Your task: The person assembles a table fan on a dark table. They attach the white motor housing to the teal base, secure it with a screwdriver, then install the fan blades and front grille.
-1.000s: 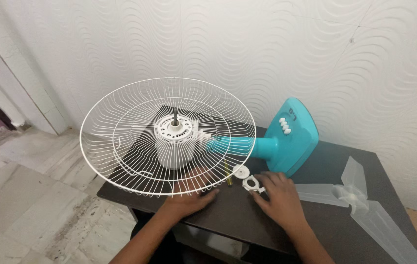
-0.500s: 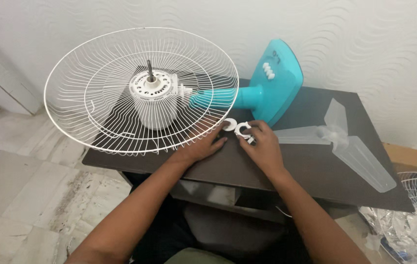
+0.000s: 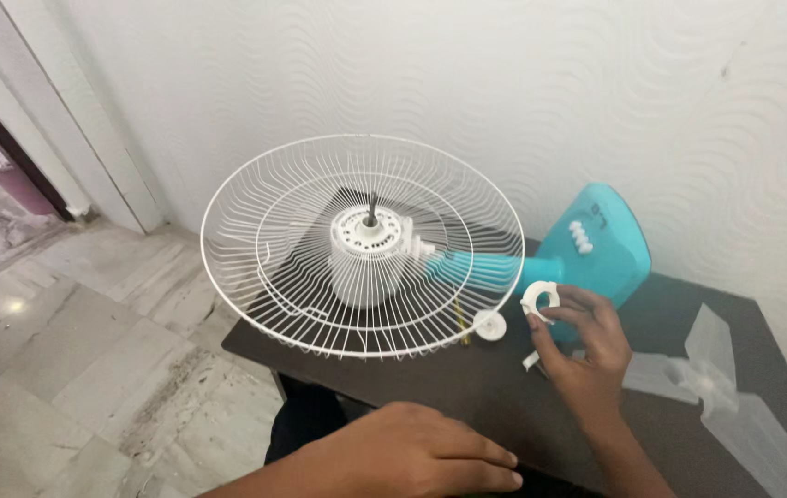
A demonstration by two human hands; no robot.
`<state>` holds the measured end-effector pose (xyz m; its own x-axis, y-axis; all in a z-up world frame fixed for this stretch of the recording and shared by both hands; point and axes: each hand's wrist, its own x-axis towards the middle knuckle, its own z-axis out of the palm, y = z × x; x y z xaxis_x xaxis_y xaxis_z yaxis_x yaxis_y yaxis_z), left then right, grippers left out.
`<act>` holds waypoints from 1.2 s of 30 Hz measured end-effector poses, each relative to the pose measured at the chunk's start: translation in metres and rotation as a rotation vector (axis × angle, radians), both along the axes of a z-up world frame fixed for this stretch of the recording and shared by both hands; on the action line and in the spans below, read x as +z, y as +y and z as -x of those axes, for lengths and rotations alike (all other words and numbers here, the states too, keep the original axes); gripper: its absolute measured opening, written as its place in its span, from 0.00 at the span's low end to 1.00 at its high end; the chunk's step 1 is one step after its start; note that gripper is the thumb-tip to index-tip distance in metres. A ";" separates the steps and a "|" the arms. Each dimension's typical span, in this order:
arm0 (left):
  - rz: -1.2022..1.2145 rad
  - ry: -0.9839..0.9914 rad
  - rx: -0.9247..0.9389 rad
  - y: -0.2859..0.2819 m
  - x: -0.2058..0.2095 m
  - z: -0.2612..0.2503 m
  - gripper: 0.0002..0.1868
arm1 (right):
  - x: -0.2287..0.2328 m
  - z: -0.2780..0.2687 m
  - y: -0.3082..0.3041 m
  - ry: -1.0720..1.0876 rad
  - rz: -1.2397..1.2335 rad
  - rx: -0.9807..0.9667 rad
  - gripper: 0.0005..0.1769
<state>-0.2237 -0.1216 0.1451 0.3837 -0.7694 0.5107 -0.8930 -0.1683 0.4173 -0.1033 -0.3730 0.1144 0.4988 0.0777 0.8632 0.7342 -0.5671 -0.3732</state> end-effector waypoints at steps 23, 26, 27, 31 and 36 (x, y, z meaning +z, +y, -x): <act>-0.364 0.430 0.581 0.160 0.056 -0.238 0.59 | 0.111 -0.146 0.178 0.562 0.283 0.602 0.14; -0.351 0.420 0.634 0.158 0.057 -0.241 0.63 | 0.107 -0.154 0.170 0.640 0.289 0.638 0.16; -0.356 0.416 0.636 0.158 0.055 -0.241 0.64 | 0.101 -0.154 0.169 0.691 0.296 0.648 0.17; -0.390 0.398 0.657 0.159 0.053 -0.243 0.66 | 0.089 -0.155 0.172 0.647 0.349 0.730 0.31; -0.400 0.422 0.675 0.156 0.054 -0.244 0.56 | 0.079 -0.160 0.173 0.706 0.454 0.640 0.40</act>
